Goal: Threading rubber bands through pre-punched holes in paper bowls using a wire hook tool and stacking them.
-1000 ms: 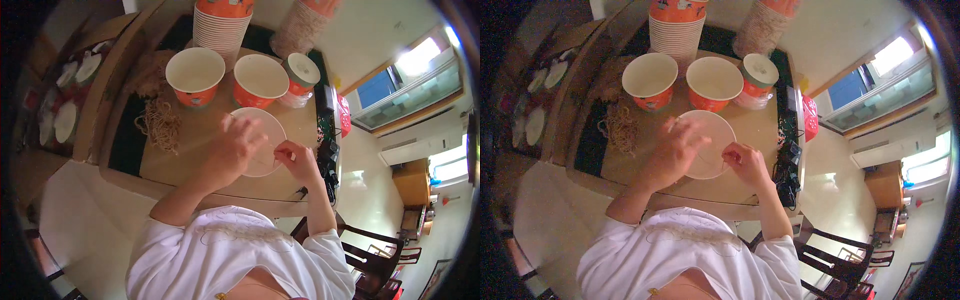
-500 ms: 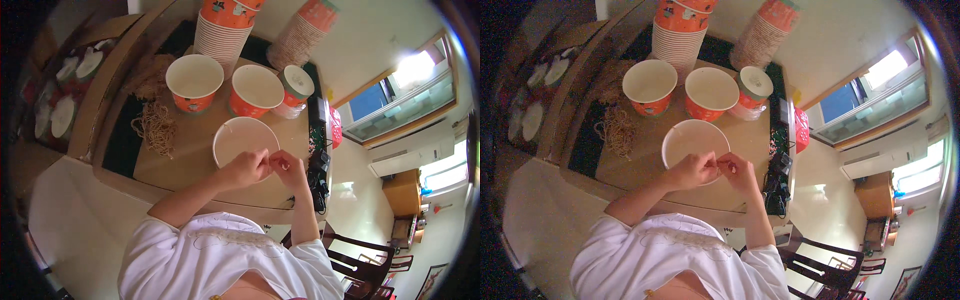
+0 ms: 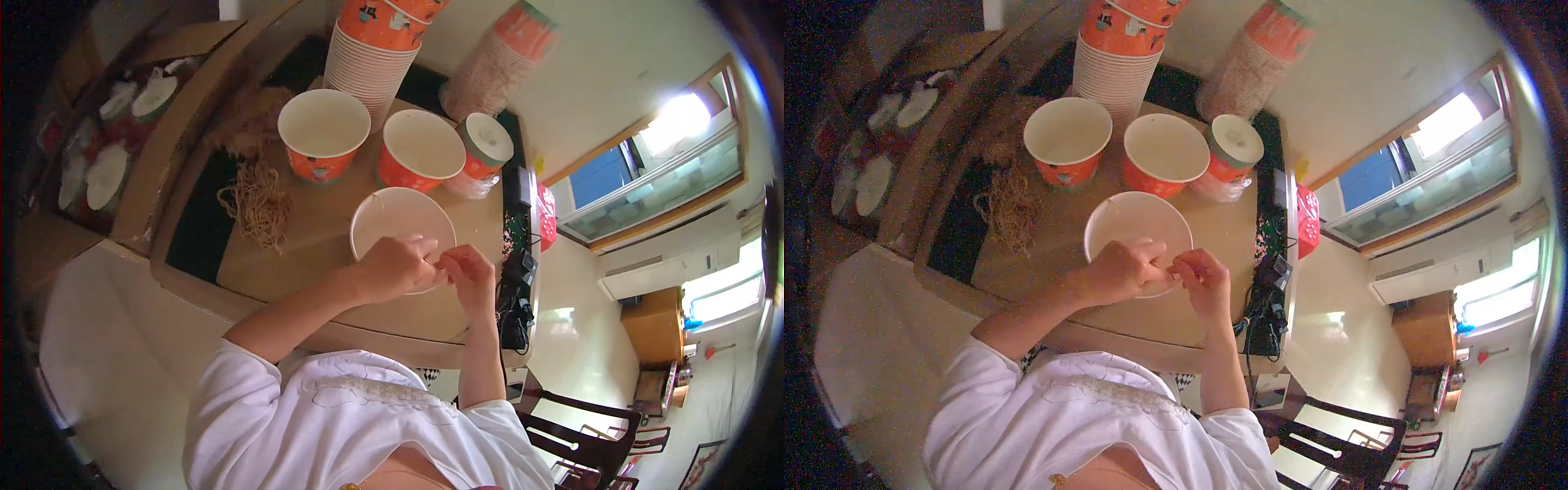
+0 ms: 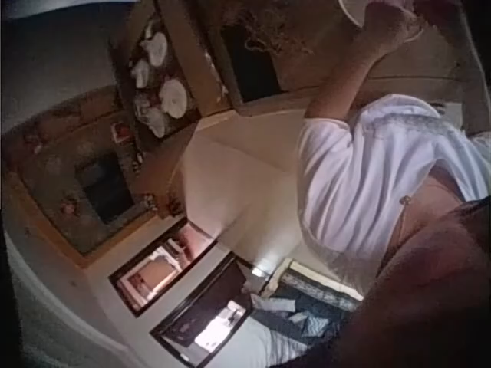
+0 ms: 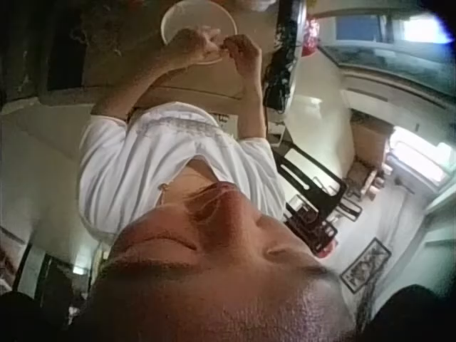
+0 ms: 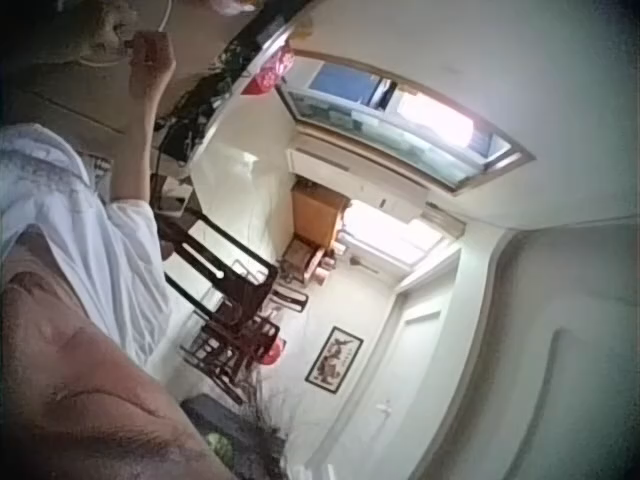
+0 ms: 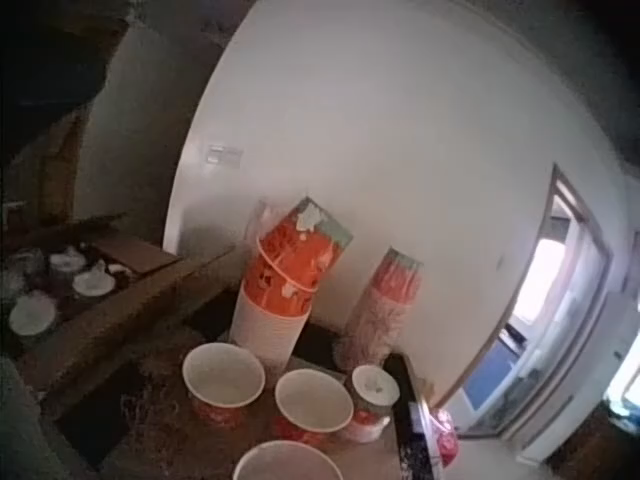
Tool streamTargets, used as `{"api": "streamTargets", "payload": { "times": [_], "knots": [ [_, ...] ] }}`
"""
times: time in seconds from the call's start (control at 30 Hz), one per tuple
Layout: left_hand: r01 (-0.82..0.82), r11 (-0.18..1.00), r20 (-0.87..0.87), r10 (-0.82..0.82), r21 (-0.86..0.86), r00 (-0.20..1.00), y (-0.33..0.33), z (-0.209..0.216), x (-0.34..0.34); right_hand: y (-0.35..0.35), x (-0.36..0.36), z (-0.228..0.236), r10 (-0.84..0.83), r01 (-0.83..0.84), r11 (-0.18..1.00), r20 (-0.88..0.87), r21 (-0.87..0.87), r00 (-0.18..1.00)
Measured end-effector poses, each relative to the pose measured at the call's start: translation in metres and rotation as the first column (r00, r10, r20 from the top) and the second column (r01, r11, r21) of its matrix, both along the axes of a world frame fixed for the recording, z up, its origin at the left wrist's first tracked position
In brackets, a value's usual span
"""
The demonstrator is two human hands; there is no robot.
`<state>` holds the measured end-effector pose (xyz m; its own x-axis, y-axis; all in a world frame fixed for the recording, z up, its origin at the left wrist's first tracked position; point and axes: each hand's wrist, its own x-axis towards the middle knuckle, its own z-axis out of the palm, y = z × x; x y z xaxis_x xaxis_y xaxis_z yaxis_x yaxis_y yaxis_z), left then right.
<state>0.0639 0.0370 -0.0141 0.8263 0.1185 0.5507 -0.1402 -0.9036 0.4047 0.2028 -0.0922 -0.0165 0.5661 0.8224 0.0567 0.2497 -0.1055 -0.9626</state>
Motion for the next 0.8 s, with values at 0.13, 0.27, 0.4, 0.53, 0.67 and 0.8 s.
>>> {"api": "streamTargets", "payload": {
  "times": [0.13, 0.27, 0.4, 0.53, 0.67, 0.8],
  "knots": [
    [-0.006, 0.991, 0.086, -0.005, 0.130, 0.996, -0.003, -0.002, 0.010, 0.000, 0.004, -0.002, 0.008, -0.008, 1.000, -0.024, -0.030, 1.000],
    [0.025, 0.981, -0.004, -0.025, 0.191, 1.000, -0.004, 0.000, 0.012, -0.006, 0.010, -0.013, 0.052, -0.051, 0.998, 0.021, -0.043, 0.998],
    [0.064, 0.938, 0.073, -0.041, -0.340, 0.996, -0.004, -0.020, 0.011, -0.007, -0.002, -0.020, 0.003, -0.005, 0.996, 0.019, 0.091, 1.000],
    [0.037, 0.424, -0.084, -0.263, -0.905, 0.961, 0.005, -0.017, 0.011, -0.005, -0.028, -0.025, -0.052, 0.064, 0.982, -0.073, 0.177, 0.996],
    [-0.205, -0.171, -0.127, -0.384, -0.964, 0.915, 0.010, -0.011, 0.010, 0.002, -0.050, -0.030, -0.400, 0.269, 0.865, 0.257, 0.423, 0.880],
    [-0.152, -0.208, -0.056, -0.409, -0.966, 0.911, 0.011, -0.017, 0.010, 0.005, -0.063, -0.027, -0.492, 0.288, 0.844, 0.441, 0.452, 0.751]
  ]
}}
